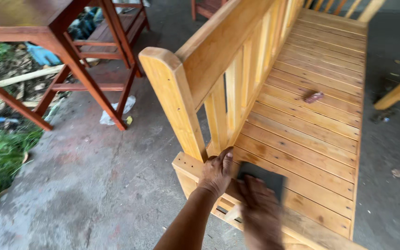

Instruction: The person sands a light-colored wooden bench with sheets of sandpaper, working over the seat slats, armrests, and the vertical slats and rails of the armrest panel. They hold the bench steady with one hand while rubbing the sandpaper along the wood surfaces, moving around the bench to reach different sides.

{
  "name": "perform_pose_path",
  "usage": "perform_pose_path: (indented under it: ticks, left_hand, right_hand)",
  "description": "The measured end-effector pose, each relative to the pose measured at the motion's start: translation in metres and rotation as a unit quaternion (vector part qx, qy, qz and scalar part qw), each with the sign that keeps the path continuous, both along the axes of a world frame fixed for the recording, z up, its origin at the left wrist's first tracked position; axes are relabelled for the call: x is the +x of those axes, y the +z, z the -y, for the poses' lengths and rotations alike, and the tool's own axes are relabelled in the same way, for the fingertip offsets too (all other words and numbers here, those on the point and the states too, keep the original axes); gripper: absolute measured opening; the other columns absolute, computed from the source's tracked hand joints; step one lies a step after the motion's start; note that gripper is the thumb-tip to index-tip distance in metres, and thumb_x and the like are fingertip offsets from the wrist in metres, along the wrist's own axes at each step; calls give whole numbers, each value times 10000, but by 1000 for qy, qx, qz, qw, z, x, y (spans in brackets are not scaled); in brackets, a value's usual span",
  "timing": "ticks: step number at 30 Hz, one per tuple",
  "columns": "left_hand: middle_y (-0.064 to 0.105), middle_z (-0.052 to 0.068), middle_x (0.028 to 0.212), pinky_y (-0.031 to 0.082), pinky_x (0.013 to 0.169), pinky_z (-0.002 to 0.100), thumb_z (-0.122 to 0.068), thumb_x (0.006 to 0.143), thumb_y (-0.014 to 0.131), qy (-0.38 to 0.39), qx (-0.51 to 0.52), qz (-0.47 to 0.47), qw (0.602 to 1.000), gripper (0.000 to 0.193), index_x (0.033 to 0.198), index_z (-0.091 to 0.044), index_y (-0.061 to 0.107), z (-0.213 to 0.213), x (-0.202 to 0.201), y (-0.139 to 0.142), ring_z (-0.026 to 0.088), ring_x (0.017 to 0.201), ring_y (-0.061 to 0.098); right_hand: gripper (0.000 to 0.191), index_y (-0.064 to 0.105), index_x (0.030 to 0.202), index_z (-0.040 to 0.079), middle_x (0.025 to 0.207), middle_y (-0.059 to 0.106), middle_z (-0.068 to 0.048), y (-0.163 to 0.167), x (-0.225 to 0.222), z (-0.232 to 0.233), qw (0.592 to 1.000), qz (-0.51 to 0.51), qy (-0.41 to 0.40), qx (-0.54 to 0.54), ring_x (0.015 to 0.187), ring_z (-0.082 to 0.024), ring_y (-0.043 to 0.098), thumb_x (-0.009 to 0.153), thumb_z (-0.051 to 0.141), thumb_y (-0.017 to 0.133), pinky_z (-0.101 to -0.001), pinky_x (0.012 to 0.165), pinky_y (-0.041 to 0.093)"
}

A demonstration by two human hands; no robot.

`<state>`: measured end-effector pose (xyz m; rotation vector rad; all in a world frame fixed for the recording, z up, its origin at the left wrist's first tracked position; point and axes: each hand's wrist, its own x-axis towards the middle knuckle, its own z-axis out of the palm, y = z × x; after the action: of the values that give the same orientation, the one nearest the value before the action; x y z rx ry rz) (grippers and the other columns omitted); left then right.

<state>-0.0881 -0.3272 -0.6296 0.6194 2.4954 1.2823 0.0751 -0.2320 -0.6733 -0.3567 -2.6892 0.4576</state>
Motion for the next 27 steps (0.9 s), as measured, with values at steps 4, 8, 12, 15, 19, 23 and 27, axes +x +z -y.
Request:
perform_pose_path:
  ticks: [4, 8, 12, 15, 19, 23, 27]
  left_hand:
    - [644, 119, 1351, 309, 1167, 460, -421, 1056, 279, -55, -36, -88, 994, 523, 1425, -193, 570, -7, 6, -5, 322, 1299, 530]
    - [611, 77, 1415, 281, 1145, 509, -394, 1055, 287, -90, -79, -198, 973, 501, 1372, -135, 576, -14, 18, -3, 297, 1391, 476]
    - [594, 83, 1416, 301, 1114, 520, -381, 1003, 388, -80, -170, -222, 957, 451, 1163, -106, 709, -15, 28, 5, 310, 1380, 454]
    - [594, 74, 1427, 297, 1149, 497, -360, 979, 441, -92, -241, -229, 939, 459, 924, -70, 792, -11, 27, 13, 272, 1392, 458]
    - [607, 90, 1387, 292, 1131, 502, -341, 965, 451, -96, -241, -232, 938, 464, 840, -69, 807, -10, 29, 26, 286, 1350, 458]
    - [672, 63, 1244, 259, 1183, 504, -343, 1029, 398, -106, -357, -169, 913, 472, 936, -97, 790, -30, 53, 41, 256, 1310, 480]
    - [664, 68, 1192, 245, 1157, 550, -366, 1018, 391, -142, -315, -177, 921, 470, 913, -122, 779, -59, 88, 52, 260, 1252, 485]
  right_hand:
    - [565, 592, 1421, 233, 1545, 504, -3, 11, 122, -134, 973, -28, -217, 76, 1487, -188, 366, 857, 225, 576, -404, 1236, 190]
    - [563, 517, 1469, 250, 1587, 412, -19, 20, 133, -129, 928, 40, -343, 144, 1507, -228, 289, 909, 302, 541, -443, 1231, 139]
    - [572, 441, 1517, 266, 1629, 321, -35, 2, 43, 1, 990, -34, -124, 56, 1526, -268, 213, 960, 379, 506, -482, 1227, 89]
    - [520, 439, 1519, 301, 1638, 313, -10, 6, 38, 17, 991, 35, -117, 52, 1526, -261, 207, 1006, 382, 472, -490, 1219, 90]
    - [495, 423, 1554, 334, 1665, 351, 57, 12, 147, -92, 953, -59, -263, 137, 1534, -226, 295, 1072, 428, 365, -499, 1288, 215]
    - [547, 428, 1616, 351, 1661, 373, -9, 17, 193, -133, 869, 78, -460, 164, 1531, -323, 385, 1083, 456, 366, -583, 1250, 278]
    - [585, 408, 1540, 285, 1642, 327, -54, 4, 103, -56, 951, -18, -284, 120, 1519, -296, 260, 962, 375, 422, -563, 1234, 174]
